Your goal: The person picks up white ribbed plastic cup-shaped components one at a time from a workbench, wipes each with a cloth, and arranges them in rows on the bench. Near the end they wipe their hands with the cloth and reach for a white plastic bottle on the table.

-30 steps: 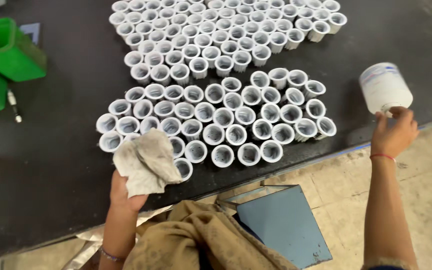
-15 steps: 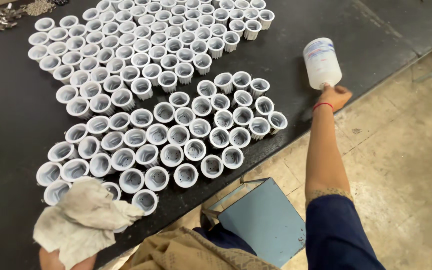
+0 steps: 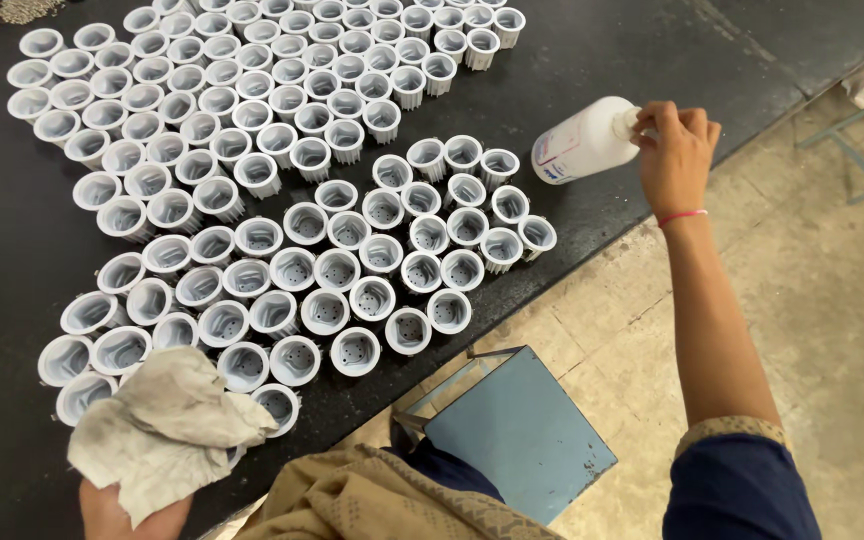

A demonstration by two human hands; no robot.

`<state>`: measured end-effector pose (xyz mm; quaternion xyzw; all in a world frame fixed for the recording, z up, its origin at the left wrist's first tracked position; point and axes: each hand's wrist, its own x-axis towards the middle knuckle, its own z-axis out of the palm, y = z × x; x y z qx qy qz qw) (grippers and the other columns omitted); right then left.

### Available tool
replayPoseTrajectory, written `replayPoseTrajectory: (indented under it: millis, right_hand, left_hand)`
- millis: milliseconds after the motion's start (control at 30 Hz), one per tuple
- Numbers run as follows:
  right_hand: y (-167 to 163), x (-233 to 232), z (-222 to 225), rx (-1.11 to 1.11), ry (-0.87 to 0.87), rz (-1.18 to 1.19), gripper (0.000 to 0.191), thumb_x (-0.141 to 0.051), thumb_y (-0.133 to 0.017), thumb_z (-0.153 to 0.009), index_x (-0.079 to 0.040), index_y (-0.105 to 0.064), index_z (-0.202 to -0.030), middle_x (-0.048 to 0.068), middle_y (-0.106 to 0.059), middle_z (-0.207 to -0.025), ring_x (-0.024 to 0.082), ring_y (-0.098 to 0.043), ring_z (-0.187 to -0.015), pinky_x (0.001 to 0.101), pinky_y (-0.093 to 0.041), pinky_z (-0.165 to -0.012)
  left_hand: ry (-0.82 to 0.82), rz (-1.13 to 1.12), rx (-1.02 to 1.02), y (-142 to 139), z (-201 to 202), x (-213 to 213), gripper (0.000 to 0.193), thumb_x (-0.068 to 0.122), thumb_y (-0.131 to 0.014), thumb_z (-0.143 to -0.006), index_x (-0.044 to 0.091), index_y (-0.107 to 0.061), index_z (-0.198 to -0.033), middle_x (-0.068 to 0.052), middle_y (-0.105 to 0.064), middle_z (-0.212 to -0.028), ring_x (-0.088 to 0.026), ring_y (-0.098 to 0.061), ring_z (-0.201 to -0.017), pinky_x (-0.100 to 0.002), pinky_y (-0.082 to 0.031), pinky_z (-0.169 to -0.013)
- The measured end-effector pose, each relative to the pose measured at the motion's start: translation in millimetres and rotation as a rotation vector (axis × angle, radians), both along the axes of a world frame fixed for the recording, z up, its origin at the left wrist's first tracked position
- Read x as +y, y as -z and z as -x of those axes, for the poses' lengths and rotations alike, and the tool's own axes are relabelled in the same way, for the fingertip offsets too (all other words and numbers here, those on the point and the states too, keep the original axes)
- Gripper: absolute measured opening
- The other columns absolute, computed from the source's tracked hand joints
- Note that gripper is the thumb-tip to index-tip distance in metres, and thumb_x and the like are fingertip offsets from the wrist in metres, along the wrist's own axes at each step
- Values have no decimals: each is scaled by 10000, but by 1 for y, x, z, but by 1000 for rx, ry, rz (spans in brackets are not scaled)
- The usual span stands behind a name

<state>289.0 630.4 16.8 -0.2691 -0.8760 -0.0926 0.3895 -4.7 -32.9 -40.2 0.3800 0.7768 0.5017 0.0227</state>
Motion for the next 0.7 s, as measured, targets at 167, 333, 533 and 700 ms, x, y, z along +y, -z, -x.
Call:
replayPoseTrajectory:
  millis: [167,333,533,700]
  right_hand:
    - [10,-2,21,25,55,10,319,-126,-845,-861,-122,-642,-1106,10,-705,-1008,251,-615,-1016,406,-403,-889]
    - [21,-8,41,55,84,-13,230,-115,-825,-955,-134,-636,-1085,-12,-717,-967,223,-628,-922,403,-409,-851]
    - [15,-16,47,95,30,29,196,-38,-757,-955,-117,-622,-1073,-7,-735,-985,208,-668,-852,402,-420,-829]
    - [7,-33,49,62,-52,82,235,-69,-784,-939,-111,-620,-1102,13,-733,-950,263,-677,-880,404,-478,-793]
  left_hand:
    - [-15,-12,67,-7,-8,4,564,50,-759,-741,27,-640,-1291,-124,-663,-1351,-245,-647,-1245,-332,-472,-1103]
    - [-104,-202,-201,-11,-24,1,651,23,-748,-734,-29,-582,-1361,-126,-663,-1329,-204,-646,-1216,-297,-469,-1068]
    - [-101,-350,-401,-10,-28,-6,655,40,-750,-807,-38,-535,-1422,-109,-650,-1360,-173,-642,-1207,-296,-499,-1039]
    - [-134,-201,-136,-8,-28,-17,629,48,-763,-748,-42,-593,-1348,-123,-682,-1268,-190,-667,-1158,-288,-489,-1051]
